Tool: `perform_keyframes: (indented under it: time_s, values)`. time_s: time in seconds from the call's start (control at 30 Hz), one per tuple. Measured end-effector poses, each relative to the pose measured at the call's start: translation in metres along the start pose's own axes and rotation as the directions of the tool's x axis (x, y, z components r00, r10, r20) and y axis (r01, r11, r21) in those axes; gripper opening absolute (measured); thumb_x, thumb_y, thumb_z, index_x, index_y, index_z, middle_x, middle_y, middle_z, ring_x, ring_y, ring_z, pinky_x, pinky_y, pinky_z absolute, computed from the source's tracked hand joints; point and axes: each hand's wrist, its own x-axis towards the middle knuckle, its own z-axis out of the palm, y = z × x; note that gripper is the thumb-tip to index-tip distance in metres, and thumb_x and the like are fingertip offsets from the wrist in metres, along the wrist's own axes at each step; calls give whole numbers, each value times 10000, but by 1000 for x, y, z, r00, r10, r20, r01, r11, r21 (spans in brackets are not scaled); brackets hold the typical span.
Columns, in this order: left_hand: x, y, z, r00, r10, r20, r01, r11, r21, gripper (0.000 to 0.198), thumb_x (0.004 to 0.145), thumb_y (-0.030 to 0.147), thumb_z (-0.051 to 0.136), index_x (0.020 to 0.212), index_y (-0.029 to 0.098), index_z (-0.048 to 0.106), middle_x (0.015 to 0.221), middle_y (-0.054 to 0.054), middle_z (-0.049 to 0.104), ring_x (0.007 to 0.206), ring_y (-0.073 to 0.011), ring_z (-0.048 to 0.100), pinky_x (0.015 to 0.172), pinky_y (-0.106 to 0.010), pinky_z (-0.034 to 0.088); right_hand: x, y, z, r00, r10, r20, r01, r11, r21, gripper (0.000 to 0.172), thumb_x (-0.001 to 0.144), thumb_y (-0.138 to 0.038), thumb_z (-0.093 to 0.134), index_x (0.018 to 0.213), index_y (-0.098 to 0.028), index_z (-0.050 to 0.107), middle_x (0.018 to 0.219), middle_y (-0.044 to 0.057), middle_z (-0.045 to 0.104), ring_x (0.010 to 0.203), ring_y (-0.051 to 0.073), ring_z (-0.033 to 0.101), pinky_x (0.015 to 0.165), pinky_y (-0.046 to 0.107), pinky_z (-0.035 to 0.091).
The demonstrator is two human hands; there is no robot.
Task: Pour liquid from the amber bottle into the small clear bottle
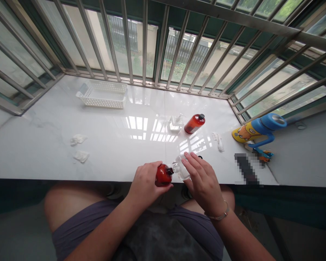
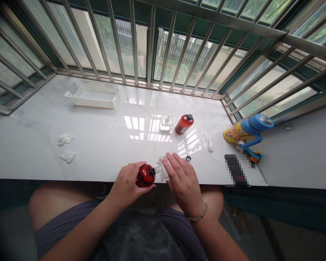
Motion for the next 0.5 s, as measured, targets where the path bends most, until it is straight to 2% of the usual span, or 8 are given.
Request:
perform_keyframes:
  time_s: [0.5]
  values:
    - [-1, 1, 3, 1000, -12, -3, 11, 998, -61, 787, 720, 361, 990, 1355, 280, 532, 1272, -87, 743, 1162, -341, 716, 1012, -520, 556, -1, 0, 1, 1000, 1, -4, -1, 1000, -2, 684, 1006, -92, 588, 1660, -210, 423, 1608, 146, 600, 1533, 347, 520, 1172, 559, 508]
